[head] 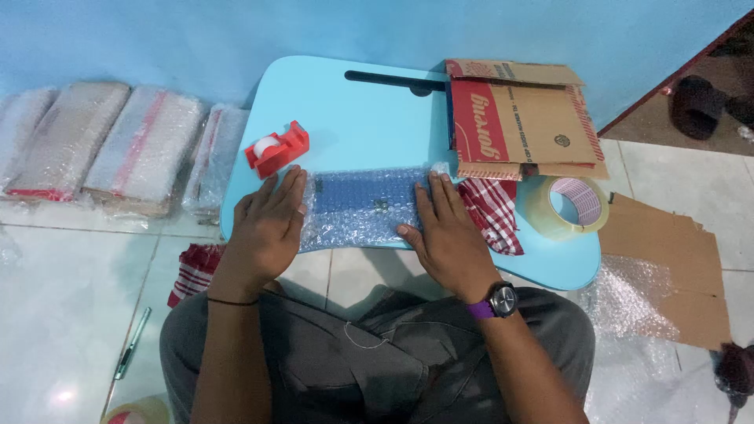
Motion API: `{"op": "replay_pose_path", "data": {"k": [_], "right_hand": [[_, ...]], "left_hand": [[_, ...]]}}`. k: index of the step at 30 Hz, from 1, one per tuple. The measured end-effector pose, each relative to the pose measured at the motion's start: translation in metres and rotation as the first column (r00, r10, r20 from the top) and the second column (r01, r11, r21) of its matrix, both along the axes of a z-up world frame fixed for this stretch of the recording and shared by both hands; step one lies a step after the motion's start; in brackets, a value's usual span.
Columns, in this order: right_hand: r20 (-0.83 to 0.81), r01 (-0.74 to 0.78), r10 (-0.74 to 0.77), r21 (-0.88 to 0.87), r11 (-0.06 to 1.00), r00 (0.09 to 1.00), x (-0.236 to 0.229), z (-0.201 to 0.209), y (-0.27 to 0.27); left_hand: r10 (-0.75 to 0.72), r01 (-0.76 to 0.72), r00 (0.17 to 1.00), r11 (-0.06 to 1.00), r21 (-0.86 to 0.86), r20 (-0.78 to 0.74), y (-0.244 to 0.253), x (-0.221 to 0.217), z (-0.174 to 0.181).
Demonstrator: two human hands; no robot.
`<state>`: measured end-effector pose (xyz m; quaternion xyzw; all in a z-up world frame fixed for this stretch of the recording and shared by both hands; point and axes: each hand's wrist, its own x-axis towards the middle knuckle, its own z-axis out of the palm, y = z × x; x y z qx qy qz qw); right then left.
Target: Packaging a small item by wrapping it in bubble wrap and securing it inside a custom-folded cardboard box with tape.
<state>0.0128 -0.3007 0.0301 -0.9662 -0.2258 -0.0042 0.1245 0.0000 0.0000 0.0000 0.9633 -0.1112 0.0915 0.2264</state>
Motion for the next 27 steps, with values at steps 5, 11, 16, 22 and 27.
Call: {"op": "replay_pose_path", "data": {"k": [5, 11, 16, 22, 27], "right_hand": [[0.027, 0.008, -0.008, 0.011, 1.0, 1.0, 0.001, -0.012, -0.004], [0.144, -0.019, -0.004, 0.158, 0.987, 0.99, -0.003, -0.009, -0.005], [0.35, -0.143, 0.01, 0.355, 0.924, 0.937, -0.004, -0.001, -0.009], [0.213, -0.121, 0.099, 0.093, 0.988, 0.972, -0.003, -0.012, -0.004], [0.202, -0.143, 0.112, 0.145, 0.979, 0.973, -0.005, -0.012, -0.004]], "left_hand": [[0.005, 0.003, 0.999, 0.974, -0.227, 0.033, -0.001, -0.007, 0.022], [0.065, -0.036, 0.995, 0.949, -0.312, 0.081, 0.015, -0.013, 0.038], [0.116, -0.103, 0.993, 0.946, -0.306, 0.025, 0.009, -0.021, 0.064], [-0.047, 0.046, 0.999, 0.959, -0.279, 0.003, -0.012, -0.008, 0.048], [-0.097, 0.109, 0.993, 0.959, -0.261, 0.059, -0.02, -0.011, 0.045]]}}
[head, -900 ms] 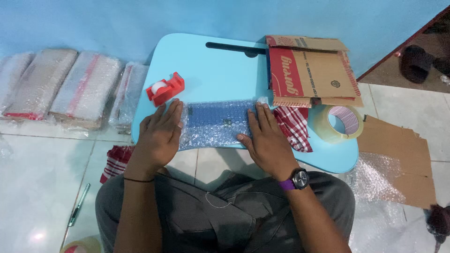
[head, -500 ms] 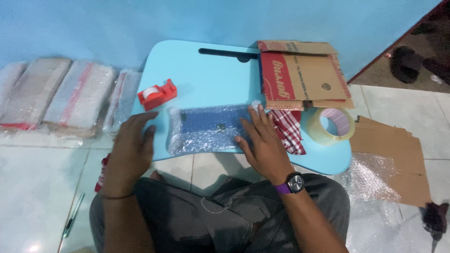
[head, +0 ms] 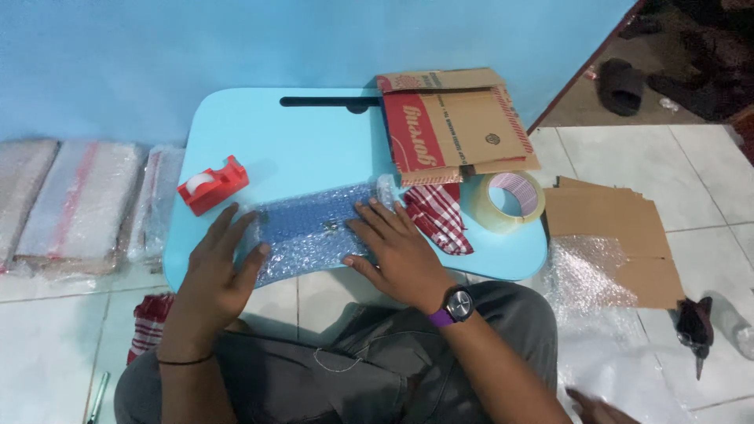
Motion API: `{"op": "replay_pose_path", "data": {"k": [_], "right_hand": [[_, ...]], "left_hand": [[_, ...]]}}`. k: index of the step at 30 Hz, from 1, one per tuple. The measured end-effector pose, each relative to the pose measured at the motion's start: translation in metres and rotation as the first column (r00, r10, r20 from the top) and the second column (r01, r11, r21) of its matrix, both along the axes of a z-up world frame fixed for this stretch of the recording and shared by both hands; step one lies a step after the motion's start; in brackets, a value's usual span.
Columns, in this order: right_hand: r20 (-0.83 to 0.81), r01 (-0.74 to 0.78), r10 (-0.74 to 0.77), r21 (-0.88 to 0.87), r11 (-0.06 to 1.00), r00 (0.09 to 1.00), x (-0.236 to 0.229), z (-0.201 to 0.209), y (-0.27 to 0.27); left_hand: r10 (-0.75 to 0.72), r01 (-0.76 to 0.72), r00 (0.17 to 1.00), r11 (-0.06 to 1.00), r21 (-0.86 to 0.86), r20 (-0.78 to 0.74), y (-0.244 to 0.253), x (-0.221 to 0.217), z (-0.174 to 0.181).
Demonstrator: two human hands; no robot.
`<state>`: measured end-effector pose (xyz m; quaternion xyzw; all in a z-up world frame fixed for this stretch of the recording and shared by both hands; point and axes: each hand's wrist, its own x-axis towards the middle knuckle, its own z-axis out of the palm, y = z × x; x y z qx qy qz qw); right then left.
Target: Packaging a small item by wrapping it in bubble wrap and securing it inside a custom-folded cardboard box with tape.
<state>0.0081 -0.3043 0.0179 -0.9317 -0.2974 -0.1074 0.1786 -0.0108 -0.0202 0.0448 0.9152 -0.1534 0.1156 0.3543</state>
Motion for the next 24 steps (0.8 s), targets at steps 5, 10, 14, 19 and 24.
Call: {"op": "replay_pose_path", "data": {"k": [5, 10, 14, 19, 24], "right_hand": [[0.087, -0.112, 0.098, 0.186, 0.976, 0.991, 0.007, -0.005, -0.01], [0.165, -0.088, 0.0, 0.527, 0.845, 0.986, -0.025, 0.032, -0.057], [0.097, 0.114, -0.327, 0.813, 0.57, 0.94, -0.058, 0.028, -0.142], [-0.201, 0.347, -0.663, 0.933, 0.095, 0.721, -0.078, -0.035, -0.298], [-0.642, 0.586, -0.65, 0.729, -0.355, 0.405, -0.082, -0.152, -0.476]], "left_hand": [[-0.039, 0.037, 0.984, 0.999, 0.017, 0.171, 0.003, 0.0, -0.01], [0.017, -0.01, 0.916, 1.0, -0.02, 0.401, -0.055, -0.013, -0.019], [-0.153, 0.28, 0.89, 0.926, -0.253, 0.429, -0.168, -0.039, -0.017], [-0.592, 0.639, 0.769, 0.695, -0.33, 0.241, -0.344, -0.064, -0.028], [-0.644, 0.14, 0.623, 0.65, -0.747, -0.444, -0.541, -0.03, -0.122]]}}
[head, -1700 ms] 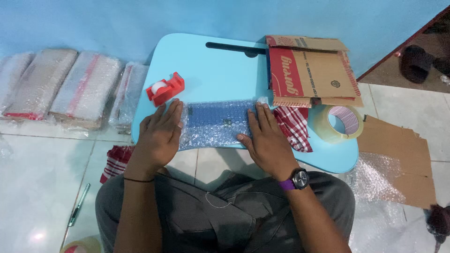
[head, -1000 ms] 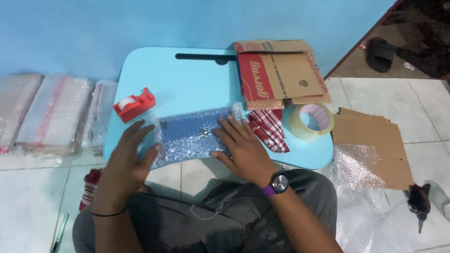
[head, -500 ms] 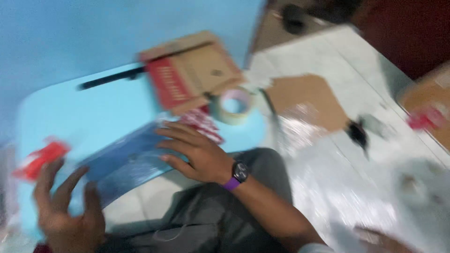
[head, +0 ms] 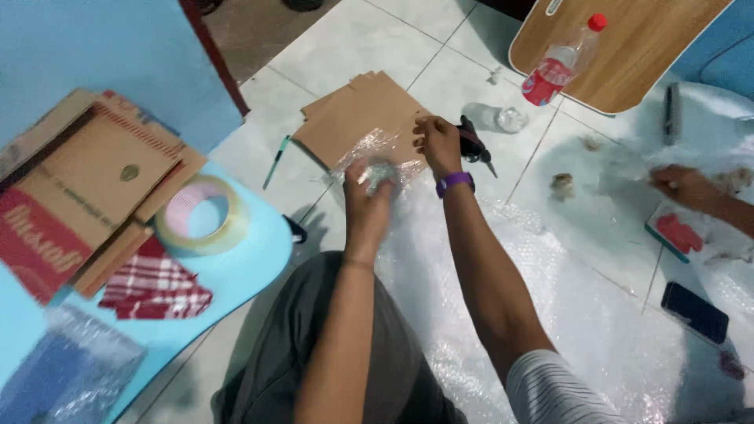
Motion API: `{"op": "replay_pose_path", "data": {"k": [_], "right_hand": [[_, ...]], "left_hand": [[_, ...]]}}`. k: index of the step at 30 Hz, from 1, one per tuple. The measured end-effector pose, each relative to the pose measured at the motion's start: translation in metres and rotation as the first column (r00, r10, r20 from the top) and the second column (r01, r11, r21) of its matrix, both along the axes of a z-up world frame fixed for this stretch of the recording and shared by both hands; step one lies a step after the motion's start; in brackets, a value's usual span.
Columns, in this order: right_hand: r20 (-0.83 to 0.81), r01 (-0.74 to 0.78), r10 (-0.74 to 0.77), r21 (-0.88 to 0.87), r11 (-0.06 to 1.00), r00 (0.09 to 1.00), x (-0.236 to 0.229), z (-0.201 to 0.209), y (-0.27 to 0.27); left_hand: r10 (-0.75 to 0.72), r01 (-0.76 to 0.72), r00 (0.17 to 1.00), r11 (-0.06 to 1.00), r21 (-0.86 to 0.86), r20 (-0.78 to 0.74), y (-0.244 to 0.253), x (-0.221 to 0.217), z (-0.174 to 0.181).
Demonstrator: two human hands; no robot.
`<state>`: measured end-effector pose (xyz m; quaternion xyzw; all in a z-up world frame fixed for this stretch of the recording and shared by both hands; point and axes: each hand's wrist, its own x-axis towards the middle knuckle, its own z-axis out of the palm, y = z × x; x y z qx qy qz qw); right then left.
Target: Packaging a small item by wrapping it in bubble wrap and securing it inside a custom-folded cardboard box with tape.
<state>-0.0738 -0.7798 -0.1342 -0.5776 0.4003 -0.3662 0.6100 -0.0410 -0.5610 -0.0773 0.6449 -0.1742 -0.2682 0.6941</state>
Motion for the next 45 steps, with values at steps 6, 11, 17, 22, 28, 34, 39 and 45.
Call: {"op": "replay_pose_path", "data": {"k": [6, 11, 17, 22, 28, 34, 39, 45], "right_hand": [[-0.415, -0.025, -0.062, -0.202, 0.979, 0.908, -0.026, -0.082, -0.101], [-0.663, -0.223, -0.12, -0.409, 0.885, 0.739, -0.02, -0.125, -0.138], [-0.825, -0.404, -0.169, -0.43, 0.808, 0.539, -0.008, -0.155, -0.158], [-0.877, -0.386, -0.236, -0.407, 0.828, 0.419, -0.002, -0.144, -0.154], [-0.892, -0.387, -0.218, -0.378, 0.841, 0.395, -0.002, -0.17, -0.178], [-0.915, -0.361, -0.229, -0.347, 0.865, 0.331, -0.001, -0.113, -0.149], [-0.779, -0.342, -0.045, -0.326, 0.881, 0.626, -0.004, -0.151, -0.206], [-0.578, -0.236, 0.091, -0.18, 0.955, 0.811, -0.01, -0.05, -0.153]], "left_hand": [[0.239, -0.204, 0.97, 0.732, 0.65, 0.036, -0.079, 0.1, -0.222], [0.261, -0.153, 0.963, 0.746, 0.648, -0.073, -0.07, 0.114, -0.249], [0.384, -0.271, 0.909, 0.839, 0.472, -0.162, -0.059, 0.116, -0.204], [0.448, -0.365, 0.869, 0.867, 0.339, -0.209, -0.057, 0.111, -0.197], [0.437, -0.336, 0.866, 0.869, 0.362, -0.244, -0.057, 0.105, -0.17], [0.331, -0.172, 0.844, 0.912, 0.371, -0.423, -0.054, 0.097, -0.131], [0.233, -0.094, 0.906, 0.925, 0.368, -0.354, -0.067, 0.097, -0.135], [0.114, -0.048, 0.99, 0.819, 0.572, -0.08, -0.072, 0.121, -0.216]]}}
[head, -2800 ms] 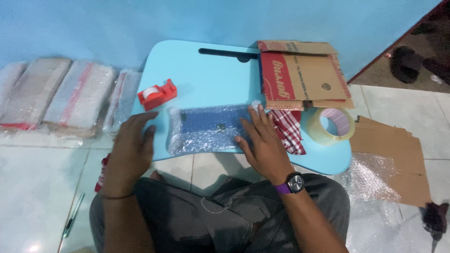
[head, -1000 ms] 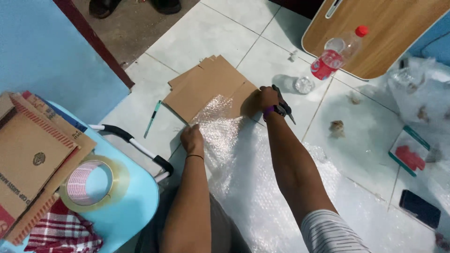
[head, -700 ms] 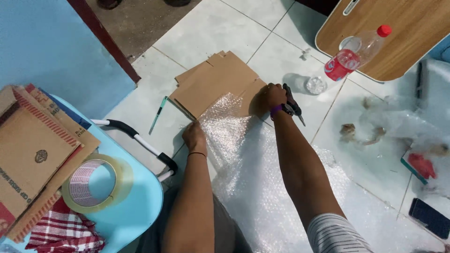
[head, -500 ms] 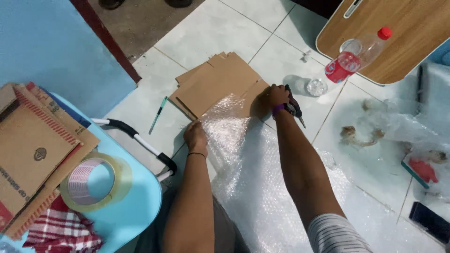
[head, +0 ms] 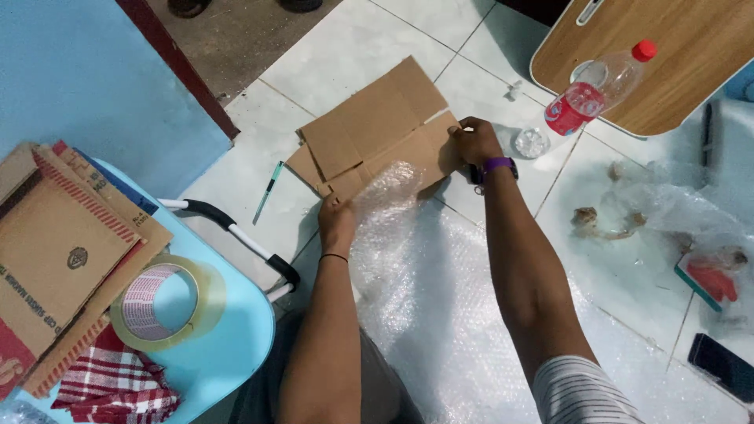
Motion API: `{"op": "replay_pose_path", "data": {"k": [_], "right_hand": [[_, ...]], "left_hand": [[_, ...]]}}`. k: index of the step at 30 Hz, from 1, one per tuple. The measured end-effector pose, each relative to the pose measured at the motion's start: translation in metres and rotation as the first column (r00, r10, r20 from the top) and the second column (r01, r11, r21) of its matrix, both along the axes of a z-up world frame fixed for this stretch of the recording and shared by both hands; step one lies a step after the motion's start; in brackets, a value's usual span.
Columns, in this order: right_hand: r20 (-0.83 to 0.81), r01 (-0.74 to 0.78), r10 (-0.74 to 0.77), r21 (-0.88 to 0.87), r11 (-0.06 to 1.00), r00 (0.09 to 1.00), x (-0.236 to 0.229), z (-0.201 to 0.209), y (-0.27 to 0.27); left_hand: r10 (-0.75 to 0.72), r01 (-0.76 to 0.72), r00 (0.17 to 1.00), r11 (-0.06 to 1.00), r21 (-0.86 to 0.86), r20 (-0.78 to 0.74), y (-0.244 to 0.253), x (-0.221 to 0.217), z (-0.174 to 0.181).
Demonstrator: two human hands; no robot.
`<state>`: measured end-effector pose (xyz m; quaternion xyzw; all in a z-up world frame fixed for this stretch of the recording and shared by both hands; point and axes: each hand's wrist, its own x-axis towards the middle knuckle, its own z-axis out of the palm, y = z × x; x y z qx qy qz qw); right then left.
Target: Packaging a small item by wrapping it in bubble wrap and securing it inside a custom-folded cardboard box with tape.
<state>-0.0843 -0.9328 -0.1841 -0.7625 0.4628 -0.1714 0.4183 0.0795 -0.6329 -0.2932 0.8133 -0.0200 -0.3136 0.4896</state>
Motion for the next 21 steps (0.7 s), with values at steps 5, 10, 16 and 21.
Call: {"op": "replay_pose_path", "data": {"k": [5, 10, 16, 21], "right_hand": [[0.046, 0.054, -0.059, 0.109, 0.993, 0.997, -0.006, 0.047, 0.024], [0.28, 0.138, -0.182, 0.169, 0.976, 0.943, 0.0, 0.037, 0.001], [0.367, 0.2, -0.297, 0.28, 0.939, 0.881, -0.011, 0.071, 0.038], [0.37, 0.185, -0.345, 0.403, 0.896, 0.863, -0.051, 0.089, 0.112]], "left_hand": [[0.095, -0.11, 0.993, 0.952, -0.285, -0.065, 0.017, -0.019, 0.134], [0.201, -0.24, 0.971, 0.843, -0.482, -0.132, 0.018, -0.01, 0.134], [-0.003, -0.338, 0.909, 0.577, -0.743, -0.416, 0.025, -0.007, 0.155], [-0.06, -0.497, 0.77, 0.568, -0.656, -0.635, 0.051, -0.02, 0.217]]}}
